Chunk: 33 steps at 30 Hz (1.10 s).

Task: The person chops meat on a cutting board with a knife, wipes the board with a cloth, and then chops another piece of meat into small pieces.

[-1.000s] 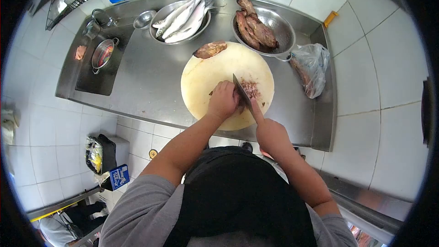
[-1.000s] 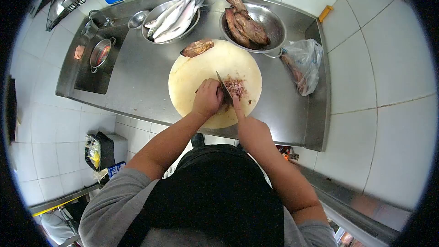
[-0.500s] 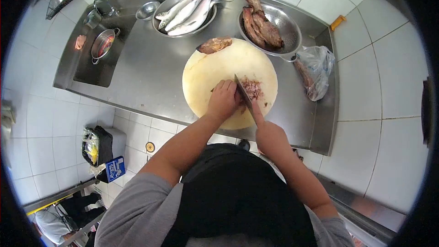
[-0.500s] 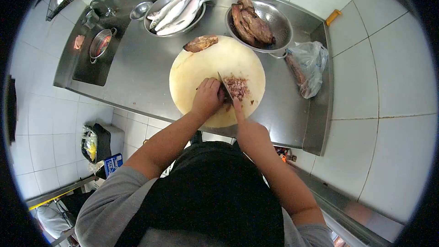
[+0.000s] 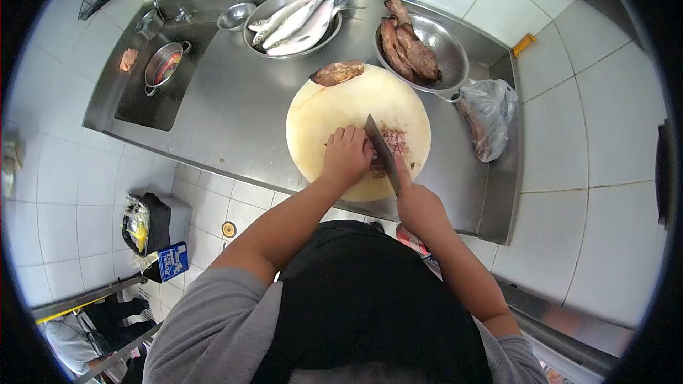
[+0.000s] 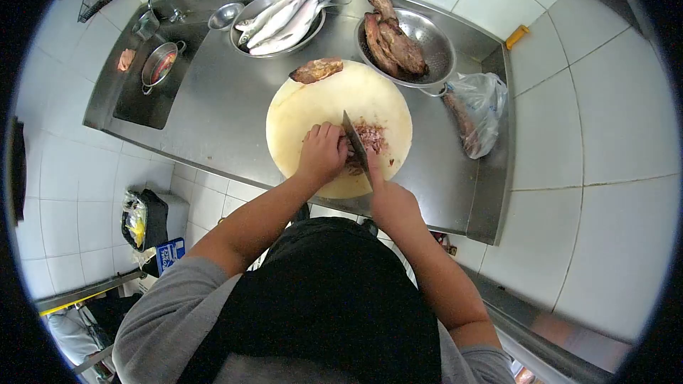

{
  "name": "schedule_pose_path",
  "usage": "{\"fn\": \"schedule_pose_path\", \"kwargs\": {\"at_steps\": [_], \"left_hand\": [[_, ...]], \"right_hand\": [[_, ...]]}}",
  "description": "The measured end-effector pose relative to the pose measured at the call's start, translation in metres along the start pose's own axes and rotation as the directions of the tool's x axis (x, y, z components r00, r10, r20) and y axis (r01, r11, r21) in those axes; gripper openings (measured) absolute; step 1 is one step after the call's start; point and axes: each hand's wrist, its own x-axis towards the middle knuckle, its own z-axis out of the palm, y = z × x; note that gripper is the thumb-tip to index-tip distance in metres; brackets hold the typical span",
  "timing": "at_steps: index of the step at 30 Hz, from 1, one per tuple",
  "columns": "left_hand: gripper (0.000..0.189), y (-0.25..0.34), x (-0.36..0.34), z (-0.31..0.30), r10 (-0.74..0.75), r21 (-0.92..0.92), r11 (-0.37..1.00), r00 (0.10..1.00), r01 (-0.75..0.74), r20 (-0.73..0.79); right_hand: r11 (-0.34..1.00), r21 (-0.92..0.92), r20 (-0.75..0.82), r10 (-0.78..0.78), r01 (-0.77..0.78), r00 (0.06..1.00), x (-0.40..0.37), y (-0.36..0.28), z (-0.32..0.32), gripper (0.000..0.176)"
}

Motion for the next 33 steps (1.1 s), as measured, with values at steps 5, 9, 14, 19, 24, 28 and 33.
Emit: {"fn": "schedule_pose_path", "kwargs": {"at_steps": [5,9,14,19,24,28,33], "left_hand": [[0.023,0.000,-0.003,0.000,0.026,-0.108,0.993,0.989,-0.042,-0.149],[0.023,-0.001,-0.001,0.001,0.060,-0.061,0.996,0.998,-0.059,0.008],[0.021,-0.002,0.001,0.003,0.071,-0.036,0.997,0.997,-0.071,0.010],[0.019,-0.003,0.000,0.004,0.056,-0.061,0.997,0.997,-0.052,0.054],[0.019,-0.005,-0.001,0.009,0.057,-0.048,0.997,0.998,-0.058,-0.023],[0.018,-0.007,-0.002,0.007,0.048,-0.095,0.994,0.999,-0.046,0.019],[0.018,-0.012,-0.002,0.008,0.074,-0.053,0.996,0.997,-0.074,0.010]], "right_hand": [[0.999,-0.031,-0.025,0.015,-0.016,1.000,-0.014,-0.016,-0.016,0.084],[0.999,-0.027,-0.082,-0.043,0.041,0.996,-0.003,-0.011,0.001,0.084],[0.999,-0.027,0.097,0.036,-0.033,0.995,-0.025,-0.021,-0.030,0.085],[0.999,0.030,0.002,0.013,-0.014,1.000,0.019,-0.009,0.007,0.085],[0.999,0.010,0.015,-0.031,0.031,0.999,0.002,-0.014,-0.027,0.080],[1.000,0.019,0.113,0.023,-0.025,0.993,-0.015,-0.019,-0.028,0.080],[0.996,0.070,-0.067,-0.053,0.057,0.996,0.023,-0.008,0.003,0.080]]}}
